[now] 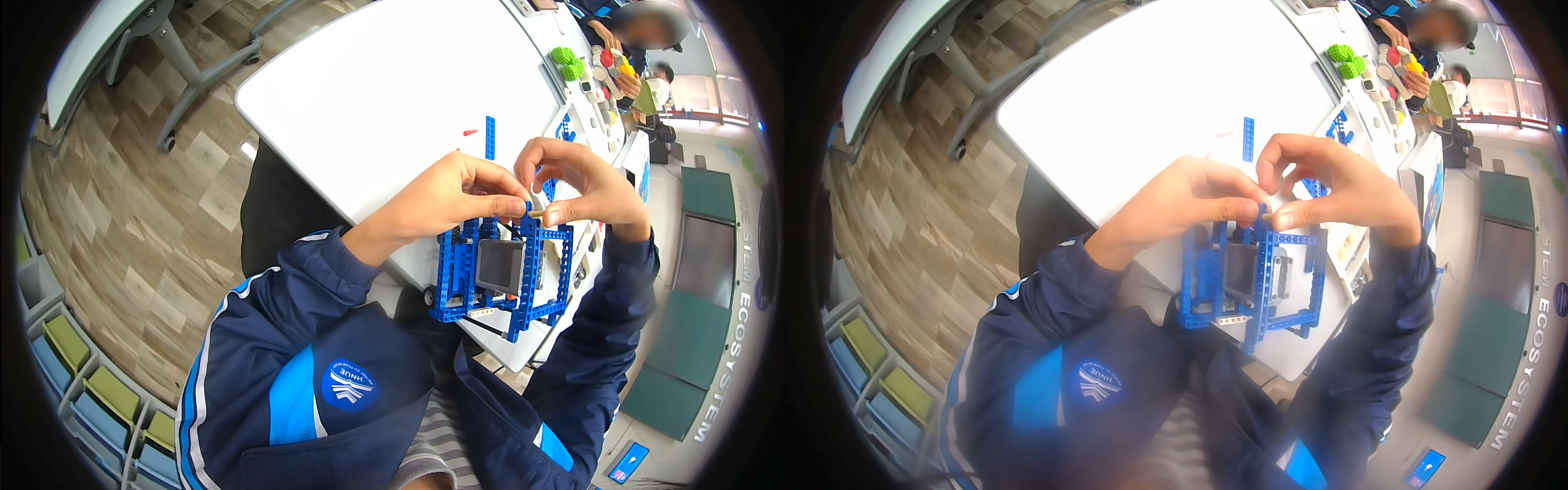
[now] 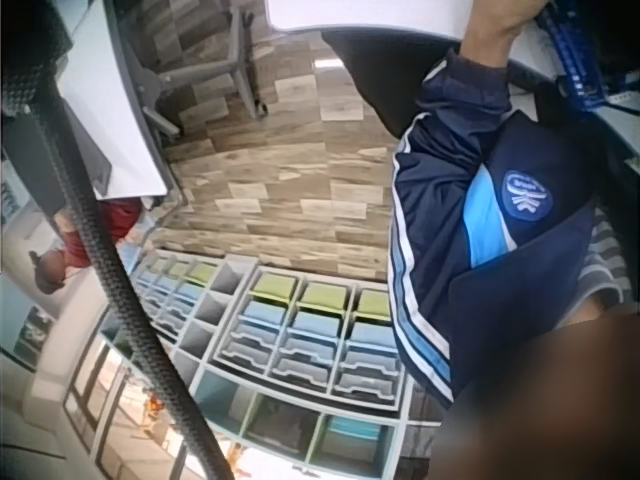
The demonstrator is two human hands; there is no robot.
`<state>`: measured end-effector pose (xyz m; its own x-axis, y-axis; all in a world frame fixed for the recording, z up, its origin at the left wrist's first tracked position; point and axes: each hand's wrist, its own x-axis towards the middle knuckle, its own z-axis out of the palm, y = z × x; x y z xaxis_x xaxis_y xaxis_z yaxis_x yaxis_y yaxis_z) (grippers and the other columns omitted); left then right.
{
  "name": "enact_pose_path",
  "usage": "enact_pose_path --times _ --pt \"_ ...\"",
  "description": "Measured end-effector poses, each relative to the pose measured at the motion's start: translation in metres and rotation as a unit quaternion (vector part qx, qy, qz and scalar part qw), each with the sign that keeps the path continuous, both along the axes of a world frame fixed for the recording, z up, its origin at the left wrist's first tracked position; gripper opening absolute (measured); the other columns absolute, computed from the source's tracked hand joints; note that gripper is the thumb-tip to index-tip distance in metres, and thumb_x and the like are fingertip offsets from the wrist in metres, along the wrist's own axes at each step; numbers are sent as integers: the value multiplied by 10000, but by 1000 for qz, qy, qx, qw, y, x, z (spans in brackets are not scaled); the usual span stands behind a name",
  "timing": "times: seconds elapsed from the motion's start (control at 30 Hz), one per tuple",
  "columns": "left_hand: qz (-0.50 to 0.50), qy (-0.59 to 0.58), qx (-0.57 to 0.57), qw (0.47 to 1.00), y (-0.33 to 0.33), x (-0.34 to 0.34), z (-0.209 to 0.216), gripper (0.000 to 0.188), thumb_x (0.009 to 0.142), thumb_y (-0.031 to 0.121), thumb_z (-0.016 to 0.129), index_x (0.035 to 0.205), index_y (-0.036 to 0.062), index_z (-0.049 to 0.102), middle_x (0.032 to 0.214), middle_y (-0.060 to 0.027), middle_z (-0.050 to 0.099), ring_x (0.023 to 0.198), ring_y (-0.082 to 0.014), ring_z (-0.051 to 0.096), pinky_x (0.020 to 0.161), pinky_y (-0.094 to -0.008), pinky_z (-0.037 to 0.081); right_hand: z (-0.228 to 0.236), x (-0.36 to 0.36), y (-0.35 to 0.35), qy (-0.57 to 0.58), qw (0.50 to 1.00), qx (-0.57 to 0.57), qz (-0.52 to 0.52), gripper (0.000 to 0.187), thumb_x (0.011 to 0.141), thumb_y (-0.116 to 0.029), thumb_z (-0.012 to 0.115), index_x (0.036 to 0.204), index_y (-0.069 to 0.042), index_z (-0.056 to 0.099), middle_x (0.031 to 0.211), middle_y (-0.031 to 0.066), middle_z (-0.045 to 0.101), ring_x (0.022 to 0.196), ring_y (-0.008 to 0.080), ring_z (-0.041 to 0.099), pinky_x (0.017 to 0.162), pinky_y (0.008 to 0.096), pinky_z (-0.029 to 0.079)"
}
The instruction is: The person assembles a blue and white LEGO Technic robot chassis at a table. They connect beams, axles, and connectors by hand, repeatedly picking parts from a tray and attaching them to the frame.
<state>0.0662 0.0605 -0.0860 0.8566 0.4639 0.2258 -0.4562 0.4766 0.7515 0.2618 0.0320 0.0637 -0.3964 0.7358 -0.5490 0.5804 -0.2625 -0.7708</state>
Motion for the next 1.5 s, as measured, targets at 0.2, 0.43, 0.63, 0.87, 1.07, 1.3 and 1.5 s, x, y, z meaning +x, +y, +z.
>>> enact_pose_path --times 0.2,0.43,0.63,0.87,1.07,1.3,1.5 --pt "-9 -12 -14 1000 0 1 -1 206 941 186 728 1031 2 751 892 -46 726 867 -120 659 816 -263 500 -24 10 -6 141 975 -161 -67 608 889 -279 785 1314 -44 419 1141 104 619 1047 168 615 907 290 479" --pt "-26 -40 -44 998 0 2 -2 198 951 179 714 1017 -4 746 830 -64 710 812 -133 661 778 -274 503 -24 4 -7 154 955 -203 -149 785 759 -303 898 1271 20 399 1074 182 651 1038 273 693 923 326 530" --pt "-5 -15 -3 1000 0 3 -3 210 950 167 707 1055 -11 741 897 -78 728 887 -139 672 832 -283 511 -24 14 -8 117 975 -151 -112 709 819 -421 835 1234 27 475 1082 162 665 1029 238 691 932 320 524" --pt "161 30 35 986 10 -19 -7 237 955 102 660 1156 -11 718 1083 -105 737 1016 -149 676 898 -296 522 -55 22 13 -140 961 194 -135 225 950 -214 702 1033 -5 692 951 43 708 887 108 662 818 271 520" --pt "280 114 77 950 15 -35 -18 191 947 71 637 1097 7 737 1057 -81 744 993 -140 682 878 -290 517 -81 3 12 -194 951 237 -47 164 812 -88 720 945 5 743 904 116 744 810 211 701 718 323 530" --pt "261 142 182 937 15 -33 -17 194 927 57 641 1092 41 742 1025 -76 744 961 -150 687 820 -278 504 -93 9 10 -185 947 259 38 145 817 -58 701 944 5 730 949 167 702 961 310 678 849 384 527" --pt "197 111 237 945 13 -35 -7 293 895 67 642 1181 45 703 1149 -81 720 1081 -174 656 868 -303 495 -94 15 -2 -180 948 258 -46 118 851 -73 727 958 -24 723 898 69 701 871 181 639 810 305 491"
